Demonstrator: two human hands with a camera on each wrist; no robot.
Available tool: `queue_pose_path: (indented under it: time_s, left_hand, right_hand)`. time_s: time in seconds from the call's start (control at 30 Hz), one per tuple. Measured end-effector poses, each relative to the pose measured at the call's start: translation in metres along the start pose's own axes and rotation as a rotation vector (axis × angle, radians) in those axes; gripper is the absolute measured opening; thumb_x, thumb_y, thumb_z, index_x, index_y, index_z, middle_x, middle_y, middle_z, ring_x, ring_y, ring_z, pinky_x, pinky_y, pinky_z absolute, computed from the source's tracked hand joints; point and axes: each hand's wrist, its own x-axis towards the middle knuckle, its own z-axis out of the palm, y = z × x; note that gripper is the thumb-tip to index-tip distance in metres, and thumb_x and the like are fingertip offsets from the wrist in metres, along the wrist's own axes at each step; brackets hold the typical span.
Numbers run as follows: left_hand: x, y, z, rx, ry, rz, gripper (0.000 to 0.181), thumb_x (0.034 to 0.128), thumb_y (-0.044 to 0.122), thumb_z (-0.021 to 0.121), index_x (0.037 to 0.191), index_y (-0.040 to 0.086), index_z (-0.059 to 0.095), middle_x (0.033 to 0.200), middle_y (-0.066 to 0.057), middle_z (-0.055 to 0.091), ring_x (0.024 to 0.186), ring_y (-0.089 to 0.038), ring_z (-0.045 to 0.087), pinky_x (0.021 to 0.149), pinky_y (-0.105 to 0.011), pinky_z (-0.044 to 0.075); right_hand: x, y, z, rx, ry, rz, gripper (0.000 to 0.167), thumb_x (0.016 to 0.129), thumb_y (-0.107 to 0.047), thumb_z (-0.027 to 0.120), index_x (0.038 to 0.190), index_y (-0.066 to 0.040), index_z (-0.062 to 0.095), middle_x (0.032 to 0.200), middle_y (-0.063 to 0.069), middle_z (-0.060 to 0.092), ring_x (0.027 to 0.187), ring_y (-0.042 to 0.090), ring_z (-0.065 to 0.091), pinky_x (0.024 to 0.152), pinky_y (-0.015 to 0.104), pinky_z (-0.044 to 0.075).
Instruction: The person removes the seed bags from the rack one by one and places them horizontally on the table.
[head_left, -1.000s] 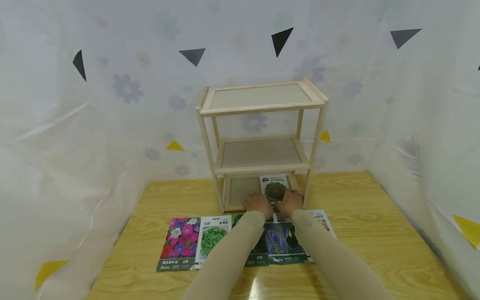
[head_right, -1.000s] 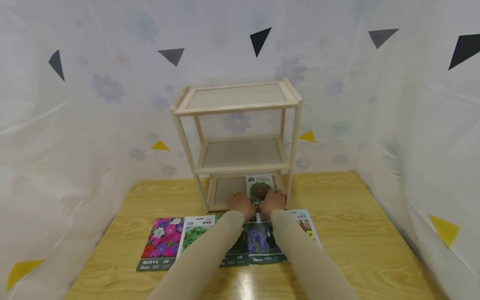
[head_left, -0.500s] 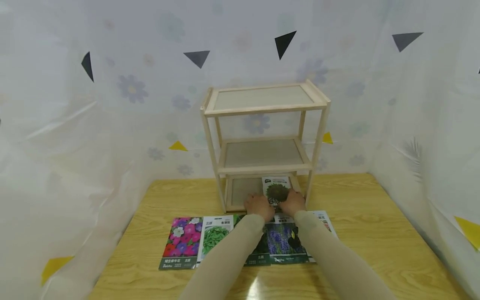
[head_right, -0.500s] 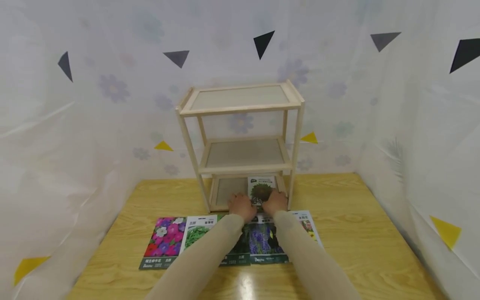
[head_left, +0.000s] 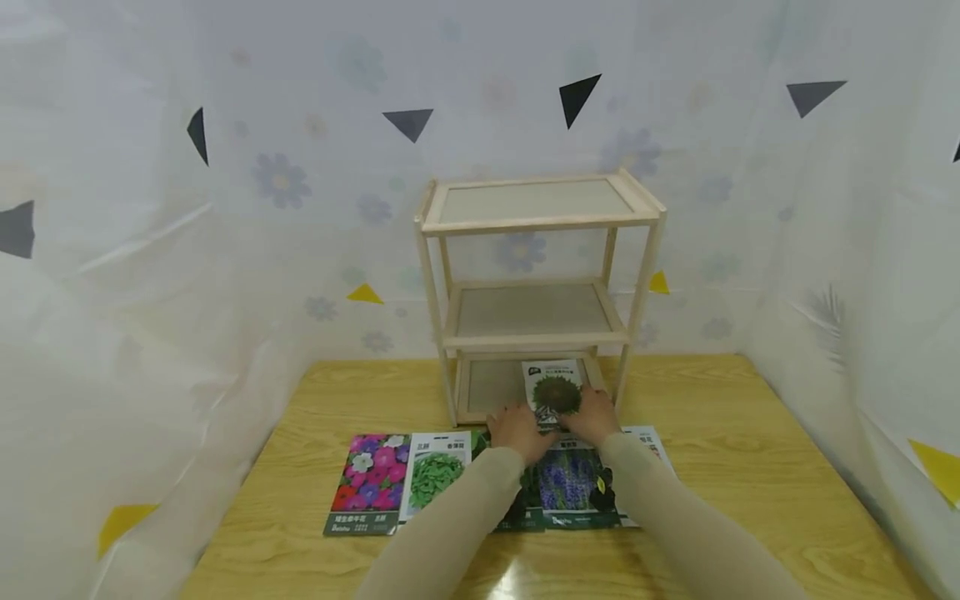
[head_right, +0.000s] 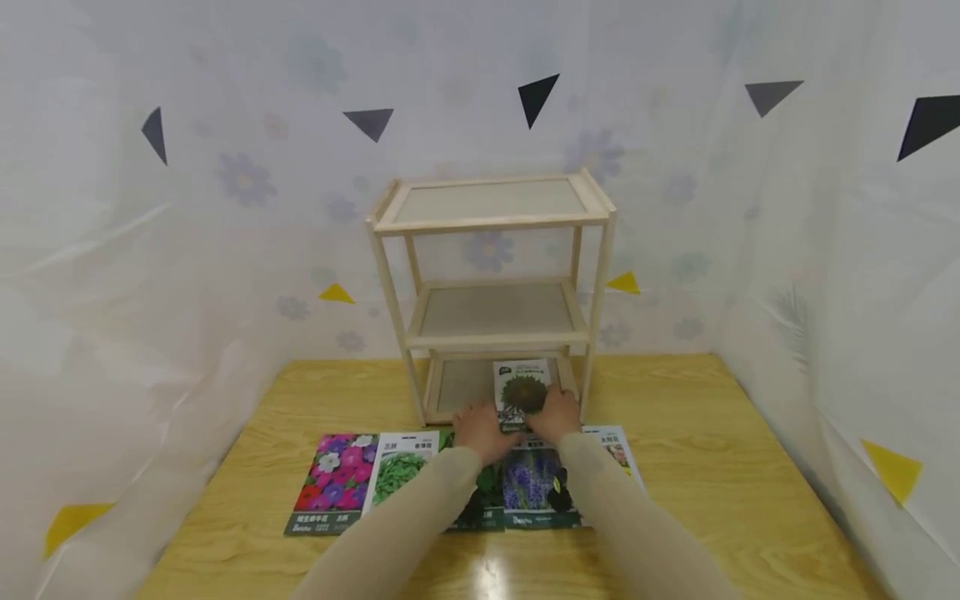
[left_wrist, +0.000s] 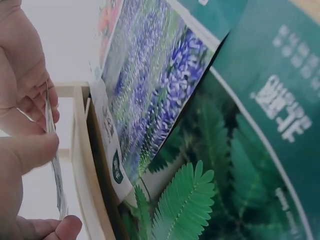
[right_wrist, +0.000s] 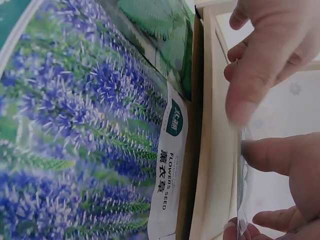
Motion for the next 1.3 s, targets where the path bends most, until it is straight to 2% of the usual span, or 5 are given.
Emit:
queue_pose_path:
  time_s: [0.33, 0.6, 0.8, 1.1, 1.3]
  left_hand:
    - [-0.022, -0.001, -0.004, -0.042, 0.073, 0.022, 0.066, 0.0798, 0.064, 0.066, 0.116, 0.008, 0.066, 0.112, -0.011, 0.064, 0.113, -0.036, 0.053, 0.098, -0.064, 0.034]
    - [-0.045, -0.001, -0.008, -0.182, 0.066, 0.042, 0.063, 0.0783, 0.06, 0.07, 0.116, 0.01, 0.066, 0.107, -0.006, 0.065, 0.107, -0.032, 0.055, 0.096, -0.06, 0.038]
    - [-0.06, -0.003, -0.01, -0.442, 0.006, 0.04, 0.063, 0.0792, 0.054, 0.073, 0.12, 0.007, 0.063, 0.101, -0.003, 0.066, 0.093, -0.023, 0.061, 0.076, -0.042, 0.052]
    - [-0.081, 0.004, -0.012, -0.962, -0.051, -0.068, 0.059, 0.0862, 0.044, 0.07, 0.13, 0.007, 0.054, 0.107, -0.004, 0.061, 0.096, -0.021, 0.061, 0.076, -0.042, 0.052]
    - [-0.084, 0.012, -0.014, -1.128, -0.055, -0.133, 0.045, 0.0895, 0.025, 0.07, 0.127, 0.007, 0.055, 0.093, -0.003, 0.061, 0.076, -0.015, 0.06, 0.066, -0.038, 0.051]
  right_hand:
    - [-0.016, 0.007, -0.014, 0.087, -0.061, -0.023, 0.084, 0.087, -0.029, 0.069, 0.146, 0.012, 0.024, 0.145, 0.036, 0.027, 0.13, 0.052, 0.032, 0.1, 0.062, 0.034]
    - [-0.038, 0.014, -0.021, 0.258, -0.103, 0.01, 0.071, 0.096, -0.024, 0.06, 0.147, 0.009, 0.023, 0.146, 0.034, 0.029, 0.132, 0.049, 0.033, 0.099, 0.06, 0.038]
    - [-0.058, 0.02, -0.028, 0.379, -0.118, 0.028, 0.069, 0.096, -0.024, 0.059, 0.149, 0.005, 0.024, 0.147, 0.033, 0.028, 0.13, 0.05, 0.034, 0.095, 0.057, 0.043]
    - [-0.077, 0.029, -0.035, 0.438, -0.133, 0.003, 0.072, 0.093, -0.026, 0.065, 0.148, 0.003, 0.027, 0.145, 0.031, 0.033, 0.128, 0.049, 0.038, 0.093, 0.053, 0.045]
    - [-0.089, 0.035, -0.043, 0.445, -0.16, 0.002, 0.076, 0.092, -0.029, 0.067, 0.15, 0.0, 0.026, 0.142, 0.03, 0.036, 0.125, 0.047, 0.041, 0.09, 0.051, 0.047]
